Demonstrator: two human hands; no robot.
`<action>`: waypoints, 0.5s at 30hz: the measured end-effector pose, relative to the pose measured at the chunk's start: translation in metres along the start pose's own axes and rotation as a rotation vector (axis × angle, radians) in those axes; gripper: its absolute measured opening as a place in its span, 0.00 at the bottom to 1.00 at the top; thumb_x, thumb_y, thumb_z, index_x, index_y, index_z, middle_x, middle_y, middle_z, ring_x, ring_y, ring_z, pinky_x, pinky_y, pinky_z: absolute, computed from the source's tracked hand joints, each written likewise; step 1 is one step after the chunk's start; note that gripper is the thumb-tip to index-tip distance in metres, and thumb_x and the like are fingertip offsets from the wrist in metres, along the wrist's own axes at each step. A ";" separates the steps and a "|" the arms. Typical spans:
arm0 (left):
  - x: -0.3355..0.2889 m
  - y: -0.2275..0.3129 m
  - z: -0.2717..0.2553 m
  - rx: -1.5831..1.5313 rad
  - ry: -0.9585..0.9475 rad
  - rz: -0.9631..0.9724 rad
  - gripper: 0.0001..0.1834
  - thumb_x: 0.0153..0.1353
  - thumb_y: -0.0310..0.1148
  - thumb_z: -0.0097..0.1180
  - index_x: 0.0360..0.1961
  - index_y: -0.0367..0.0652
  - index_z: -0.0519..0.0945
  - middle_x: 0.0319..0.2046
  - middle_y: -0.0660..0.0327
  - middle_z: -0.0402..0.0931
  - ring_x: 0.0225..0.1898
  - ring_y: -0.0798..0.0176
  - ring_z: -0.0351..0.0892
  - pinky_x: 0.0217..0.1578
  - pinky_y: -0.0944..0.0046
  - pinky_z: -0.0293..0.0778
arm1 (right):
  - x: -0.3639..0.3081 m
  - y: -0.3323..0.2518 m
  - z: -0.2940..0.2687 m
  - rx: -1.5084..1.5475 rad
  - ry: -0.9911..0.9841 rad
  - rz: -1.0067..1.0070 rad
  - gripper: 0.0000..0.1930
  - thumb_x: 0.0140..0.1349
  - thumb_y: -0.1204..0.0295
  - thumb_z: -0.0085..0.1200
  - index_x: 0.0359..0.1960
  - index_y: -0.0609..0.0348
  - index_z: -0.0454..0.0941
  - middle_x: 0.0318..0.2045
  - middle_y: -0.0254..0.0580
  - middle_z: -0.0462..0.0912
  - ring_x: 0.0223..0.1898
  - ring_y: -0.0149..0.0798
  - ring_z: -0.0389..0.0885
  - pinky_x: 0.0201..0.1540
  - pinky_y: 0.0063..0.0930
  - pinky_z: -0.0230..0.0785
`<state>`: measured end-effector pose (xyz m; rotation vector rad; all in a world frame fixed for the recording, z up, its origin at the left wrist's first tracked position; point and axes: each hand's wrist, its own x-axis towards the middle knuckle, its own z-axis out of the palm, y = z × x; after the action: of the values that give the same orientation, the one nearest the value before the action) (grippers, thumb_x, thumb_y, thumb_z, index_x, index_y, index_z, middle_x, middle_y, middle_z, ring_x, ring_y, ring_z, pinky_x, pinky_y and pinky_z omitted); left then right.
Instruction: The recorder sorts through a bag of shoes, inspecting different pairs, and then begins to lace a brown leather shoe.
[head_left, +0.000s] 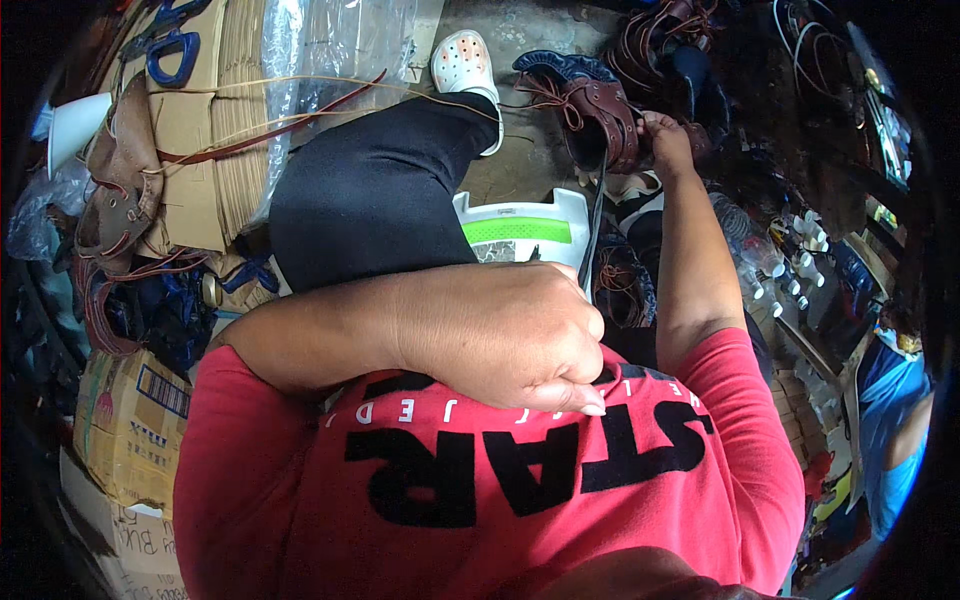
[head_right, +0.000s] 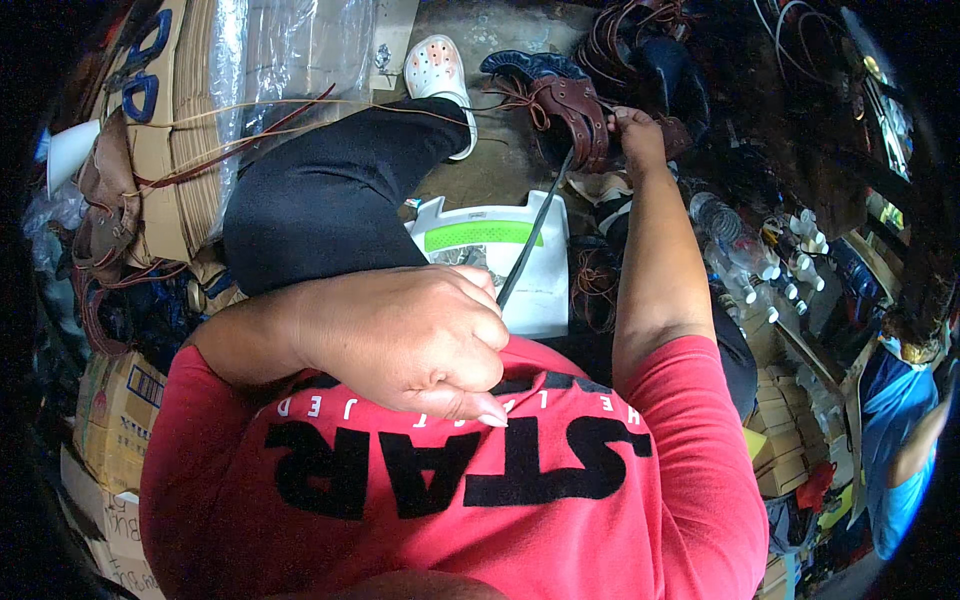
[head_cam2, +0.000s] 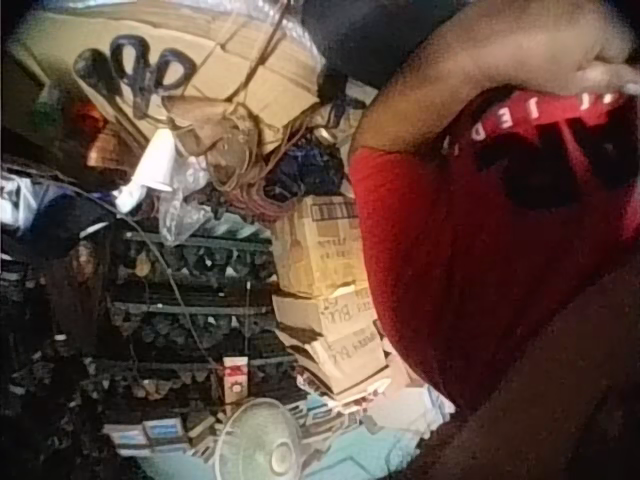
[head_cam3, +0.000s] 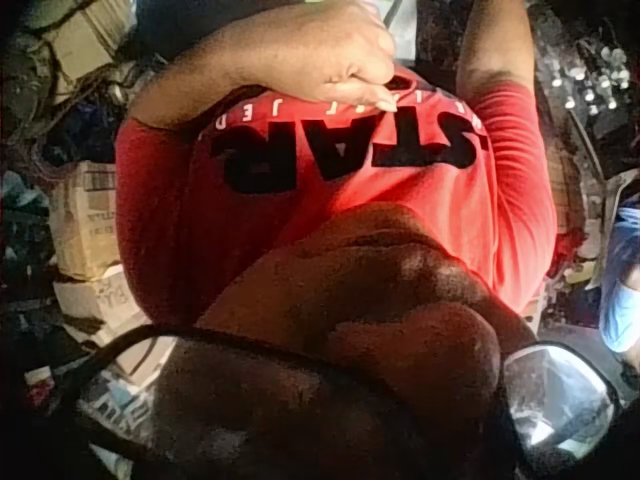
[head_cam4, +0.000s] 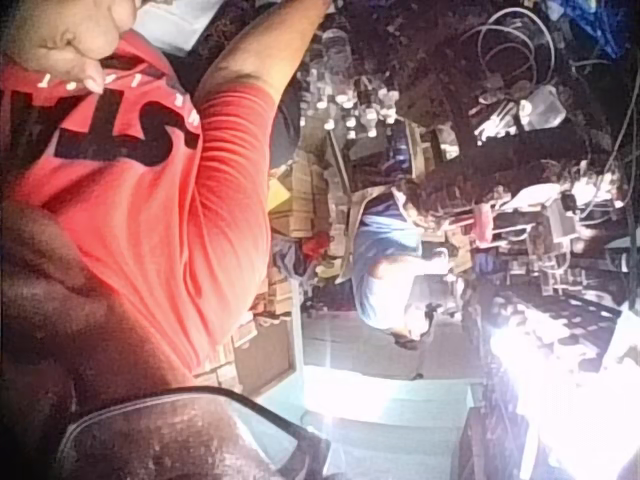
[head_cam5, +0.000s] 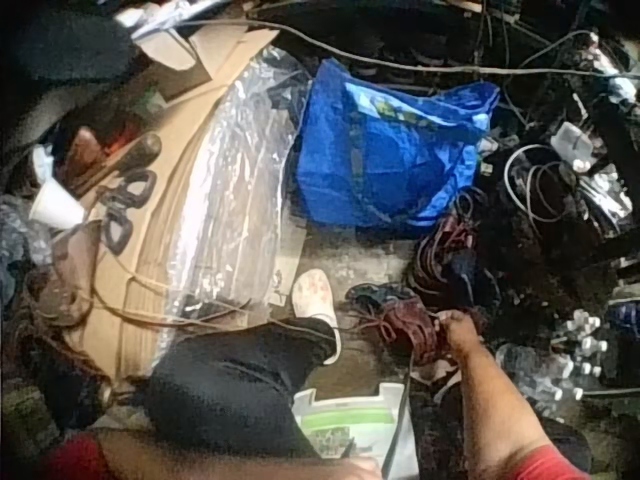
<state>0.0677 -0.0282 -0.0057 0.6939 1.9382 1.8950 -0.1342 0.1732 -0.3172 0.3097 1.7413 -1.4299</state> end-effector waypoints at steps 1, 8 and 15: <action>0.000 0.000 0.000 -0.007 -0.005 -0.002 0.20 0.56 0.40 0.56 0.13 0.44 0.67 0.16 0.61 0.63 0.21 0.55 0.67 0.29 0.58 0.61 | 0.001 0.001 -0.001 -0.001 0.005 0.004 0.06 0.63 0.74 0.47 0.38 0.62 0.73 0.29 0.34 0.78 0.28 0.26 0.74 0.36 0.18 0.67; 0.001 0.000 0.000 -0.039 -0.003 -0.004 0.19 0.56 0.40 0.56 0.13 0.44 0.67 0.16 0.61 0.64 0.21 0.55 0.67 0.29 0.58 0.62 | 0.001 0.002 -0.002 -0.004 0.015 0.001 0.05 0.62 0.75 0.47 0.38 0.62 0.74 0.29 0.36 0.78 0.28 0.28 0.74 0.38 0.20 0.67; 0.001 0.000 0.000 -0.040 -0.014 -0.008 0.19 0.56 0.40 0.56 0.13 0.45 0.68 0.15 0.60 0.64 0.20 0.54 0.67 0.29 0.58 0.62 | -0.001 0.000 -0.002 0.016 -0.005 -0.004 0.06 0.62 0.76 0.47 0.38 0.63 0.74 0.30 0.36 0.78 0.29 0.29 0.74 0.38 0.20 0.67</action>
<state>0.0667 -0.0278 -0.0060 0.6849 1.8867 1.9135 -0.1344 0.1749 -0.3170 0.3113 1.7284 -1.4469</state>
